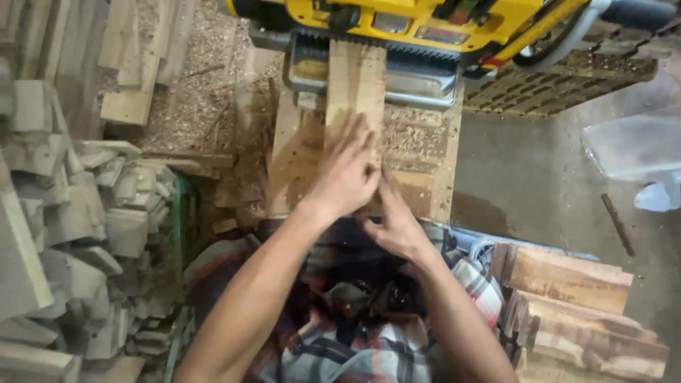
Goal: Feeding wooden boards into a thickness planer and stacking the finished pieces in a crate.
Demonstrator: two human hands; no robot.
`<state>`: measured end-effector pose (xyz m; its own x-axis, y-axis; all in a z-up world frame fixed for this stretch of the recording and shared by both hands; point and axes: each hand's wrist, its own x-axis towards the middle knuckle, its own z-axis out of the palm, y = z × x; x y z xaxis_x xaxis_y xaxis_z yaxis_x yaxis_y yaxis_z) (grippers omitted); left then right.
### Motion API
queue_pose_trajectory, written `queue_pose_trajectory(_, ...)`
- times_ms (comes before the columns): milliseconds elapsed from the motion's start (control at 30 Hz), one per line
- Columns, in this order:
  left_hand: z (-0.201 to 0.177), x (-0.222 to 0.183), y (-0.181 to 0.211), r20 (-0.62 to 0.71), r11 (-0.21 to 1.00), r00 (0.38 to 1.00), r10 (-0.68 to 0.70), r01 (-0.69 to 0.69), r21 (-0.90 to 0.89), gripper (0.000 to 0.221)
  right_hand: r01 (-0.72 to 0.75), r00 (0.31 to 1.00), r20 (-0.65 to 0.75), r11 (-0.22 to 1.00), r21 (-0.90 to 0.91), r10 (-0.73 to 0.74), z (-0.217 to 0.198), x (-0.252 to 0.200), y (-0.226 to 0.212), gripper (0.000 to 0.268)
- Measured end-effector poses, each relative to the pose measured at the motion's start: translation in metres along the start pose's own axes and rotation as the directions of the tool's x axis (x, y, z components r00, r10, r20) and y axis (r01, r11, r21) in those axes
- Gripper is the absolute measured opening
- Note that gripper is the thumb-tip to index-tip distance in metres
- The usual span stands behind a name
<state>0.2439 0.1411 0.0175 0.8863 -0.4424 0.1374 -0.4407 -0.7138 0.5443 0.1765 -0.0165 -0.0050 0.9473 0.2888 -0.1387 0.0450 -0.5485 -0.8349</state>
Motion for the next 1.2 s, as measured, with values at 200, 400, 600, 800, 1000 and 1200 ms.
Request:
queue_pose_trajectory(200, 0.010, -0.072, -0.059, 0.144, 0.998, 0.987, -0.069, 0.067, 0.019, 0.088, 0.037, 0.983, -0.166, 0.970, -0.241, -0.079, 0.026, 0.001, 0.016, 0.072)
queue_pose_trajectory(400, -0.005, -0.037, -0.070, 0.075, 0.996, 0.994, -0.080, 0.082, -0.024, 0.062, 0.072, 0.941, -0.297, 0.953, -0.293, -0.162, 0.030, 0.054, 0.037, 0.060)
queue_pose_trajectory(600, -0.008, -0.019, -0.077, 0.219, 0.991, 0.972, -0.083, 0.104, -0.086, 0.072, 0.075, 0.931, -0.286, 0.884, -0.462, -0.228, 0.017, 0.059, 0.035, 0.058)
queue_pose_trajectory(800, 0.014, -0.033, -0.085, 0.092, 1.000, 0.996, -0.011, 0.011, -0.005, 0.064, 0.137, 0.867, -0.296, 0.764, -0.630, -0.400, 0.035, 0.046, 0.043, 0.050)
queue_pose_trajectory(1000, 0.032, -0.039, -0.104, -0.154, 0.971, 0.963, 0.223, -0.205, 0.124, 0.048, 0.155, 0.711, -0.449, 0.744, -0.650, -0.541, 0.056, 0.052, 0.068, 0.045)
queue_pose_trajectory(1200, 0.037, -0.032, -0.104, -0.193, 0.967, 0.951, 0.241, -0.218, 0.134, 0.045, 0.148, 0.700, -0.461, 0.742, -0.654, -0.546, 0.053, 0.060, 0.069, 0.045)
